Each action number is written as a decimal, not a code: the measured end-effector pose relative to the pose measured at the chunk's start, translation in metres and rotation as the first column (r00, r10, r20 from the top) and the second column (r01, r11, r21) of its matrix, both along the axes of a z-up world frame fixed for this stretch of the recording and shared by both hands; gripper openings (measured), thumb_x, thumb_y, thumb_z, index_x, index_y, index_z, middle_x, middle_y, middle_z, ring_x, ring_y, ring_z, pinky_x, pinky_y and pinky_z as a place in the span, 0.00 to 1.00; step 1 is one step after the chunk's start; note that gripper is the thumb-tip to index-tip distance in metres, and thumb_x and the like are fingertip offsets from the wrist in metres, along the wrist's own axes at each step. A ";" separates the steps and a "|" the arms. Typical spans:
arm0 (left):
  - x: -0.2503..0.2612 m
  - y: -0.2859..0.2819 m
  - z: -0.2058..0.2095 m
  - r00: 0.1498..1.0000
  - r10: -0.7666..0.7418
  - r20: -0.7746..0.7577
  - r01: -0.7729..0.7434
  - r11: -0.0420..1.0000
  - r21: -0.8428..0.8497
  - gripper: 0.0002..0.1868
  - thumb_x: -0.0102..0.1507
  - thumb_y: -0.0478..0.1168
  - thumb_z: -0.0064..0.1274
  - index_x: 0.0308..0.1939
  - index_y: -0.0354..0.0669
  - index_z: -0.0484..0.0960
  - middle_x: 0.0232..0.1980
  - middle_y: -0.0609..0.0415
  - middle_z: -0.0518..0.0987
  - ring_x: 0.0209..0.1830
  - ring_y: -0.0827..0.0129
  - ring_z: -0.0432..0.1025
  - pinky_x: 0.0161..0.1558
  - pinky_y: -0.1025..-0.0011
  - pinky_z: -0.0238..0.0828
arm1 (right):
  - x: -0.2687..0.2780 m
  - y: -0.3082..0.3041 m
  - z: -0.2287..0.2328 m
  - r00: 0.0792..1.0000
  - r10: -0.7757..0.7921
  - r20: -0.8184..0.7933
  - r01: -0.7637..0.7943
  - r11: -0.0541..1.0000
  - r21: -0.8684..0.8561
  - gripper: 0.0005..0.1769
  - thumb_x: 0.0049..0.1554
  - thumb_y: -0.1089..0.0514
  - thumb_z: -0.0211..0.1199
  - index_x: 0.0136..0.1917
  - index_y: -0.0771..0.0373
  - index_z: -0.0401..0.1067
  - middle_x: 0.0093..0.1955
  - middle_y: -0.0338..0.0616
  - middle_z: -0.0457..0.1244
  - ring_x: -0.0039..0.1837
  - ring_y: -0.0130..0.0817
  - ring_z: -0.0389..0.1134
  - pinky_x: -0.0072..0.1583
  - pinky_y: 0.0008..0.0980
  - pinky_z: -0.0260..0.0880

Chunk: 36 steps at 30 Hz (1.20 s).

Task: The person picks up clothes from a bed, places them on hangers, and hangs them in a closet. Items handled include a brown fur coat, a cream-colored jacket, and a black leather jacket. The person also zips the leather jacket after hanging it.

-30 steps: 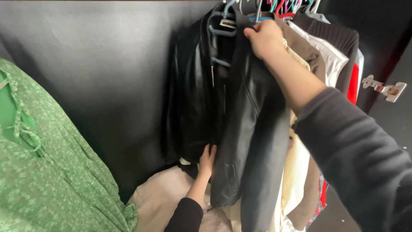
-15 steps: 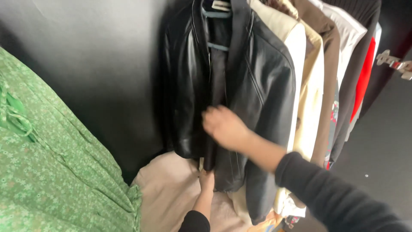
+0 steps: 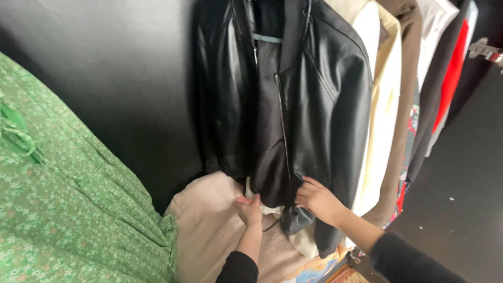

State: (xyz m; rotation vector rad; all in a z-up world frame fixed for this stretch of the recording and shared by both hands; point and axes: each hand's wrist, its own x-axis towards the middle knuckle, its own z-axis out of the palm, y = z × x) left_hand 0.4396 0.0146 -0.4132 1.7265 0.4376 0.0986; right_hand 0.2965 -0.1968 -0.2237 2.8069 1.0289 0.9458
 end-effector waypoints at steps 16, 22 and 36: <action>-0.106 0.011 0.102 0.527 -0.834 0.163 0.811 0.436 -0.391 0.14 0.56 0.38 0.66 0.46 0.42 0.86 0.43 0.57 0.86 0.41 0.71 0.79 0.46 0.76 0.74 | -0.084 0.011 -0.012 0.946 -0.246 -0.210 0.312 0.865 0.392 0.11 0.56 0.65 0.58 0.48 0.55 0.77 0.58 0.37 0.70 0.69 0.38 0.67 0.74 0.54 0.54; -0.095 0.022 0.163 0.672 -0.678 0.297 0.738 0.645 -0.198 0.15 0.61 0.37 0.64 0.27 0.50 0.72 0.25 0.65 0.70 0.27 0.81 0.63 0.27 0.76 0.55 | -0.092 0.091 0.061 0.703 -0.119 -0.701 0.582 0.663 0.470 0.09 0.55 0.41 0.67 0.41 0.44 0.80 0.31 0.24 0.67 0.37 0.23 0.67 0.45 0.28 0.65; -0.142 0.039 0.195 0.770 -0.539 0.341 0.621 0.757 -0.205 0.31 0.53 0.29 0.70 0.61 0.41 0.82 0.46 0.41 0.85 0.39 0.68 0.81 0.41 0.78 0.84 | -0.046 0.146 -0.003 0.773 0.626 -0.103 0.601 -0.671 0.435 0.17 0.64 0.45 0.63 0.54 0.61 0.74 0.50 0.34 0.65 0.47 0.25 0.65 0.43 0.21 0.57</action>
